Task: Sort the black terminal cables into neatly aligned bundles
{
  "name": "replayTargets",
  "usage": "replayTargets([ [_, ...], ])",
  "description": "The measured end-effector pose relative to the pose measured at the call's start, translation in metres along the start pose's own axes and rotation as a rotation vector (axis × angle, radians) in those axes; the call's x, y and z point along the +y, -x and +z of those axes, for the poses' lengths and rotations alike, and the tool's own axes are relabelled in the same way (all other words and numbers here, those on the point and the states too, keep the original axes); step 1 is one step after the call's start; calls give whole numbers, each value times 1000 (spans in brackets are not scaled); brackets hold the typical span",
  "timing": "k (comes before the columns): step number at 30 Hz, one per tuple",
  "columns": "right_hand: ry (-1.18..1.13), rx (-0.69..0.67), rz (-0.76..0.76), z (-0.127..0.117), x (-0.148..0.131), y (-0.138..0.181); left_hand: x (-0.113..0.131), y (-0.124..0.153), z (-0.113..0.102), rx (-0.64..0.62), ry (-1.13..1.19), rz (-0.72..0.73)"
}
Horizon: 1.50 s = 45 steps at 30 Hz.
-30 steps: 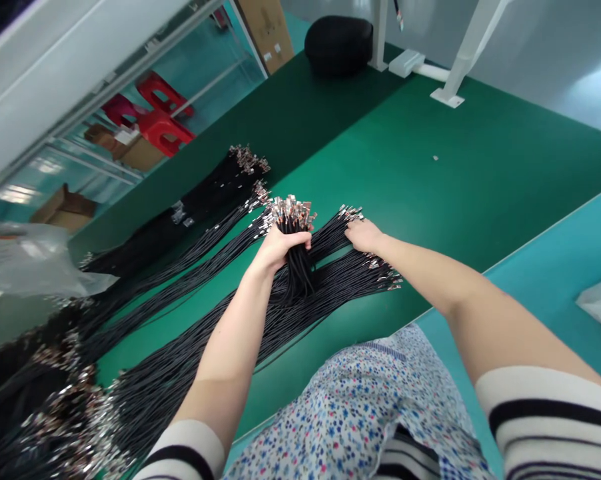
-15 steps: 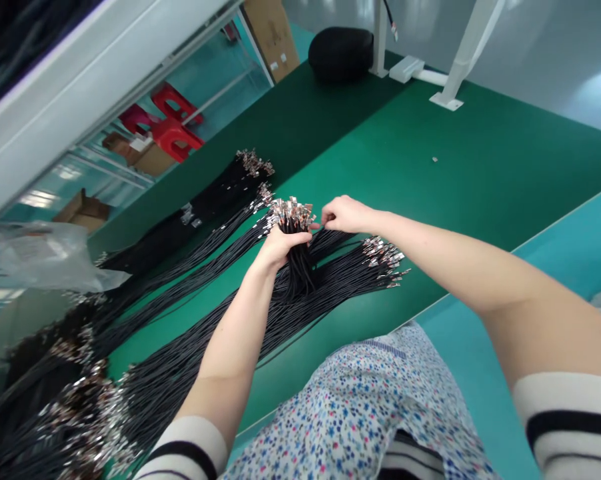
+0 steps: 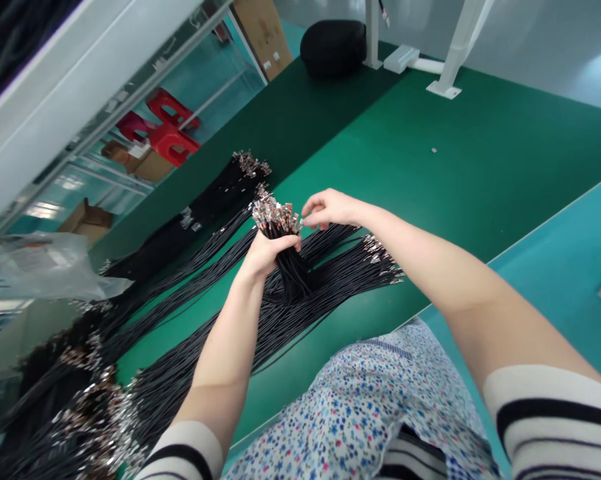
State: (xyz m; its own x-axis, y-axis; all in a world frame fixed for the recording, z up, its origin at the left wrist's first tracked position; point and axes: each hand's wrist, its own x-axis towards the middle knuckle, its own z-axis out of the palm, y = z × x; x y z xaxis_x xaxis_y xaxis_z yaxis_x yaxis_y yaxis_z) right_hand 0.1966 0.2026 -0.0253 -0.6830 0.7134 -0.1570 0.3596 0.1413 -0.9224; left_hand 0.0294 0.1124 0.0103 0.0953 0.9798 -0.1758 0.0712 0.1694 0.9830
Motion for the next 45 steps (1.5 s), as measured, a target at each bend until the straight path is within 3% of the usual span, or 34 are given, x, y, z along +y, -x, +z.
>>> replayTargets([
  [5,706,91,17,14,70,-28,4,10,-3,1,60,-34],
  [10,1113,129,-117,22,94,-40,7,11,-11,8,106,-52],
  [13,1159,58,-277,20,96,-38,5,9,-15,30,138,-56],
  [17,1115,-185,-365,21,105,-27,2,4,-17,26,153,-61],
  [25,1014,-125,-338,43,116,-20,1,4,-14,34,142,-65],
  [33,982,-220,-139,55,76,-33,7,12,-5,70,109,-78],
  [38,1107,-280,-181,32,12,-22,17,23,-21,104,136,-56],
  [42,1120,-366,-89,8,-42,-6,23,26,-37,166,141,-12],
  [45,1084,-323,-49,-5,-76,3,24,23,-35,166,142,-34],
])
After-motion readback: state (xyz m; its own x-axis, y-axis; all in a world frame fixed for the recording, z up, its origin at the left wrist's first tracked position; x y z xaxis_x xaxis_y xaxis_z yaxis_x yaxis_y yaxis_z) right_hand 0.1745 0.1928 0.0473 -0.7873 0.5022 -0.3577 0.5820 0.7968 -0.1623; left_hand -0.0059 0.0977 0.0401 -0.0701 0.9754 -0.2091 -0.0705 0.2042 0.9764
